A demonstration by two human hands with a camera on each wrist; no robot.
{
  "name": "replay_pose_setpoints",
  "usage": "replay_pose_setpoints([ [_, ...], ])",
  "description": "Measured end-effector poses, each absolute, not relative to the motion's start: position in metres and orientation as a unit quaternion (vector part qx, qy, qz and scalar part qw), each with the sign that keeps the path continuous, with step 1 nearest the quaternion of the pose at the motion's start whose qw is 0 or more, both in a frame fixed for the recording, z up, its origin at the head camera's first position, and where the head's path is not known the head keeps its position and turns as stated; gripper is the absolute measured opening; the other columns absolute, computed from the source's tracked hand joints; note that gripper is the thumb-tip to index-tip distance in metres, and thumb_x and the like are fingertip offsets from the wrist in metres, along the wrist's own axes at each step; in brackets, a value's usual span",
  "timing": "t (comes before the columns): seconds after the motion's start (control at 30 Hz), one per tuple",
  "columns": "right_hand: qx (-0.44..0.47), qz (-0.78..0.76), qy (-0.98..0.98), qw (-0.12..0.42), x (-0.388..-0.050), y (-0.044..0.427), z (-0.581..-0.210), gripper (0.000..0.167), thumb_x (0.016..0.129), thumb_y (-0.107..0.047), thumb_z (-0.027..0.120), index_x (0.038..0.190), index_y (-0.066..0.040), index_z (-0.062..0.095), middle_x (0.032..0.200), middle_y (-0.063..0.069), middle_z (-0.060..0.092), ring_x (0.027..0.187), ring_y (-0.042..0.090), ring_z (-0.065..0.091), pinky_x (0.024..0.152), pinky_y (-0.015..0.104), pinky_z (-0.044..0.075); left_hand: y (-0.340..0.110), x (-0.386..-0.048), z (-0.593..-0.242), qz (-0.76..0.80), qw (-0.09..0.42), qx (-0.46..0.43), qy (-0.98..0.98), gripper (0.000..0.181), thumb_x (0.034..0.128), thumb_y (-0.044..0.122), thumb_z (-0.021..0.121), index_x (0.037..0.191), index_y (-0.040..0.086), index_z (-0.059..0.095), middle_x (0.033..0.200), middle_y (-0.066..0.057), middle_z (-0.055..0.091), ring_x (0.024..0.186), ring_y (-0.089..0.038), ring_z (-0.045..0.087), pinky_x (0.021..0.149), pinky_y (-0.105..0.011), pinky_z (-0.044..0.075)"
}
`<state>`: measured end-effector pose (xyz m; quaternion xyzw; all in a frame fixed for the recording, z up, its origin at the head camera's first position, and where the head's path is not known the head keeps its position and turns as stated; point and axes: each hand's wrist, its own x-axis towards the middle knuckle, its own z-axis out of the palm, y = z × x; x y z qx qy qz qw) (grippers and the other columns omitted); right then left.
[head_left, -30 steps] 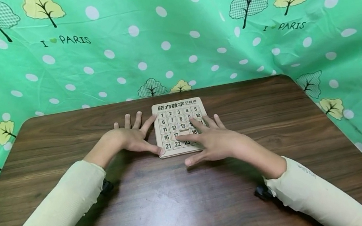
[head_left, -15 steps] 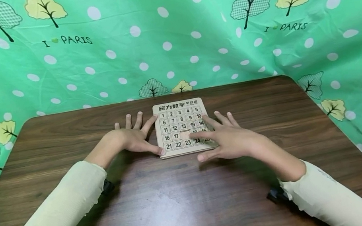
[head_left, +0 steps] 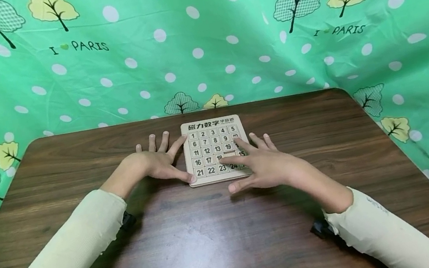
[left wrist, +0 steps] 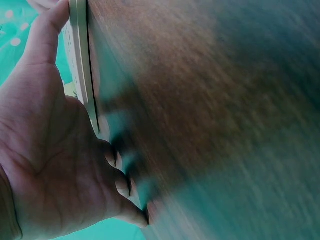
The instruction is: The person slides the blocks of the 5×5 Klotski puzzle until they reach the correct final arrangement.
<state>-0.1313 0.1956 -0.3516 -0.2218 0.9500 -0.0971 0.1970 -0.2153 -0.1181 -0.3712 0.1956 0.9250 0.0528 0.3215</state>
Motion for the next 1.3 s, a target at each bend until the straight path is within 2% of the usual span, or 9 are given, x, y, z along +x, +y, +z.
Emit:
replay_pose_setpoints([
  [0.13,-0.224,-0.097,0.948,0.203,-0.134,0.197,-0.35,0.081,0.1,-0.077,0.068,0.172,-0.046,0.046,0.191,0.02,0.003,0.173,0.062,-0.002,0.136,0.079,-0.007,-0.119,-0.216,-0.372,0.054,0.322,0.194,0.925,0.137,0.0879,0.093,0.067,0.178,0.042,-0.022,0.184,-0.022,-0.033,0.168,-0.058,-0.03,0.129,-0.089,-0.012],
  [0.33,-0.204,-0.095,0.954,0.199,-0.145,0.213,-0.345,0.078,0.104,-0.076,0.062,0.173,-0.044,0.045,0.19,0.024,0.003,0.171,0.065,0.0,0.135,0.082,-0.005,-0.119,-0.215,-0.371,0.058,0.326,0.195,0.923,0.136,0.0881,0.092,0.067,0.178,0.044,-0.023,0.184,-0.021,-0.034,0.168,-0.057,-0.03,0.129,-0.089,-0.012],
  [0.47,-0.199,-0.098,0.955,0.198,-0.153,0.218,-0.345,0.081,0.102,-0.081,0.06,0.173,-0.043,0.046,0.19,0.026,0.004,0.171,0.066,0.0,0.134,0.084,-0.004,-0.12,-0.215,-0.373,0.055,0.325,0.193,0.924,0.136,0.0887,0.092,0.067,0.178,0.043,-0.023,0.184,-0.021,-0.033,0.168,-0.057,-0.029,0.129,-0.089,-0.011],
  [0.67,-0.195,-0.091,0.953,0.213,-0.154,0.217,-0.349,0.087,0.096,-0.091,0.057,0.171,-0.047,0.047,0.19,0.026,0.005,0.171,0.066,0.0,0.135,0.083,-0.003,-0.12,-0.214,-0.373,0.06,0.329,0.193,0.922,0.136,0.0884,0.093,0.066,0.178,0.042,-0.023,0.184,-0.021,-0.034,0.168,-0.057,-0.031,0.129,-0.088,-0.012],
  [0.93,-0.207,-0.086,0.952,0.21,-0.139,0.22,-0.346,0.077,0.102,-0.076,0.065,0.17,-0.043,0.05,0.189,0.026,0.012,0.17,0.067,0.005,0.134,0.085,-0.001,-0.119,-0.217,-0.372,0.056,0.327,0.194,0.923,0.136,0.0881,0.093,0.067,0.178,0.044,-0.023,0.184,-0.02,-0.034,0.168,-0.056,-0.031,0.129,-0.088,-0.012],
  [1.1,-0.211,-0.101,0.949,0.209,-0.132,0.222,-0.345,0.078,0.102,-0.076,0.066,0.17,-0.04,0.052,0.188,0.027,0.015,0.17,0.068,0.007,0.133,0.086,0.0,-0.117,-0.217,-0.371,0.052,0.329,0.195,0.923,0.136,0.0881,0.094,0.066,0.178,0.043,-0.023,0.184,-0.02,-0.035,0.168,-0.056,-0.031,0.129,-0.088,-0.013],
  [1.3,-0.209,-0.111,0.95,0.202,-0.138,0.232,-0.349,0.083,0.104,-0.075,0.063,0.176,-0.04,0.041,0.189,0.028,0.011,0.17,0.068,0.005,0.133,0.086,-0.001,-0.119,-0.214,-0.37,0.059,0.319,0.193,0.926,0.137,0.0855,0.097,0.066,0.177,0.045,-0.022,0.184,-0.02,-0.032,0.168,-0.056,-0.029,0.129,-0.088,-0.013],
])
